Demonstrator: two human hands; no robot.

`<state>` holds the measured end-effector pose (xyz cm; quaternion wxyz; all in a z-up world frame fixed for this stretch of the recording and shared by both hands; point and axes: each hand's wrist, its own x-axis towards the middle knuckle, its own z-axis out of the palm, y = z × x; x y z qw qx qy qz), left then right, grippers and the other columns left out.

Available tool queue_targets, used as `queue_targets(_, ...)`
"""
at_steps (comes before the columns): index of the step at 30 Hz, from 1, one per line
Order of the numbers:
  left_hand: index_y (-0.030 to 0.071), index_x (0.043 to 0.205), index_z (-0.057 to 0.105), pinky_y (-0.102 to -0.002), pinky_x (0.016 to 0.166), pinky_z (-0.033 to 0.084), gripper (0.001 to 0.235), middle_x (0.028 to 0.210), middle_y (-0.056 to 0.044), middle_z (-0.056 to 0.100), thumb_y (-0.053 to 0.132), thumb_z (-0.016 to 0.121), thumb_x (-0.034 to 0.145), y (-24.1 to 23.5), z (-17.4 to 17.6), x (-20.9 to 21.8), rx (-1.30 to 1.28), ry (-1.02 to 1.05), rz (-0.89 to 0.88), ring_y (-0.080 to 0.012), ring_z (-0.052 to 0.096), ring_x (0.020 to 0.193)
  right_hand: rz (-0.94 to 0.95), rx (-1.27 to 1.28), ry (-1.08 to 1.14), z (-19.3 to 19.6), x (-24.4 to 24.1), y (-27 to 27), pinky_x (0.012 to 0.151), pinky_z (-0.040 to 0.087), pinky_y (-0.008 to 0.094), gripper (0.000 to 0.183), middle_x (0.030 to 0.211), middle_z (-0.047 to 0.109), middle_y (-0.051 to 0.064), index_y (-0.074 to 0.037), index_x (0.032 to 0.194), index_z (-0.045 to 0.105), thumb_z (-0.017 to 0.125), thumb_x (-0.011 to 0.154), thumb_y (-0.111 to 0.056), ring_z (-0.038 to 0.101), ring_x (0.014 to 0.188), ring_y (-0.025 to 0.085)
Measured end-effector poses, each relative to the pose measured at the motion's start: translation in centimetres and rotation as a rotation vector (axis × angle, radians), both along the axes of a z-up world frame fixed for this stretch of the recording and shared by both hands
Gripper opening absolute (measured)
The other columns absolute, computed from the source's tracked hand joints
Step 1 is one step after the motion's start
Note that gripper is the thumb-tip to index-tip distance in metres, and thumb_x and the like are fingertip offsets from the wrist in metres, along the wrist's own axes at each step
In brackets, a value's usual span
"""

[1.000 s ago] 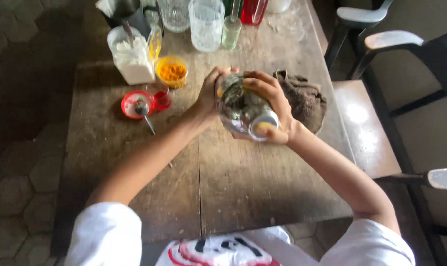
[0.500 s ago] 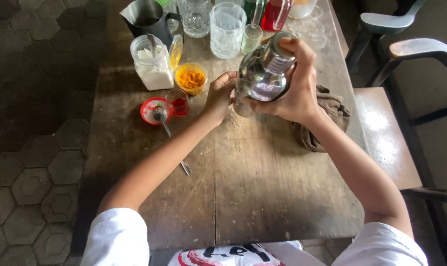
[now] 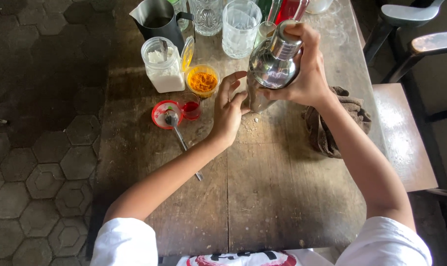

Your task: Pouring a liquid into a shaker and shaking it to mix the contents.

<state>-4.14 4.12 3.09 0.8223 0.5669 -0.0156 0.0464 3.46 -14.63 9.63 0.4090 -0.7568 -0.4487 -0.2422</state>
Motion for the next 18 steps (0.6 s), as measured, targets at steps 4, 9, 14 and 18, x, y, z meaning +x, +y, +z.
queue_targets(4, 0.019, 0.133, 0.051, -0.05, 0.086, 0.068, 0.042, 0.145, -0.011, 0.047, 0.013, 0.054, 0.092, -0.2, 0.7, -0.8, 0.087, 0.04, 0.066, -0.0258, 0.046, 0.135, 0.037, -0.002, -0.015, -0.3, 0.6, -0.1, 0.106, 0.043, 0.047, 0.105, 0.134, 0.042, 0.023, -0.001, 0.145, 0.025, 0.093, 0.07, -0.032, 0.049, 0.121, 0.034)
queue_targets(9, 0.008, 0.124, 0.047, -0.03, 0.08, 0.065, 0.033, 0.109, -0.01, 0.056, 0.001, 0.057, 0.093, -1.4, 1.7, -2.9, -0.018, -0.031, 0.062, -0.0185, 0.062, 0.099, 0.048, -0.038, 0.004, 0.4, 0.5, -0.7, 0.111, 0.043, 0.045, 0.113, 0.138, 0.038, 0.022, 0.001, 0.146, 0.024, 0.099, 0.068, -0.034, 0.045, 0.127, 0.035)
queue_targets(14, 0.007, 0.115, 0.053, -0.025, 0.086, 0.058, 0.016, 0.104, -0.006, 0.059, 0.008, 0.057, 0.1, -5.0, 0.8, -5.3, 0.018, -0.329, -0.205, -0.0159, 0.06, 0.094, 0.053, -0.147, 0.206, 3.2, -2.3, -3.6, 0.129, 0.033, 0.068, 0.108, 0.172, 0.015, 0.021, -0.014, 0.164, 0.01, 0.065, 0.081, -0.058, 0.022, 0.162, 0.043)
queue_targets(18, 0.008, 0.122, 0.056, -0.03, 0.104, 0.057, 0.021, 0.115, -0.008, 0.064, 0.019, 0.056, 0.104, -11.0, -0.9, -3.8, 0.075, -0.312, -0.333, -0.02, 0.066, 0.111, -0.207, -0.23, 0.224, 2.9, -5.3, -8.1, 0.114, 0.041, 0.065, 0.062, 0.161, 0.035, 0.032, 0.002, 0.158, 0.026, 0.034, 0.112, -0.04, 0.039, 0.147, 0.048)
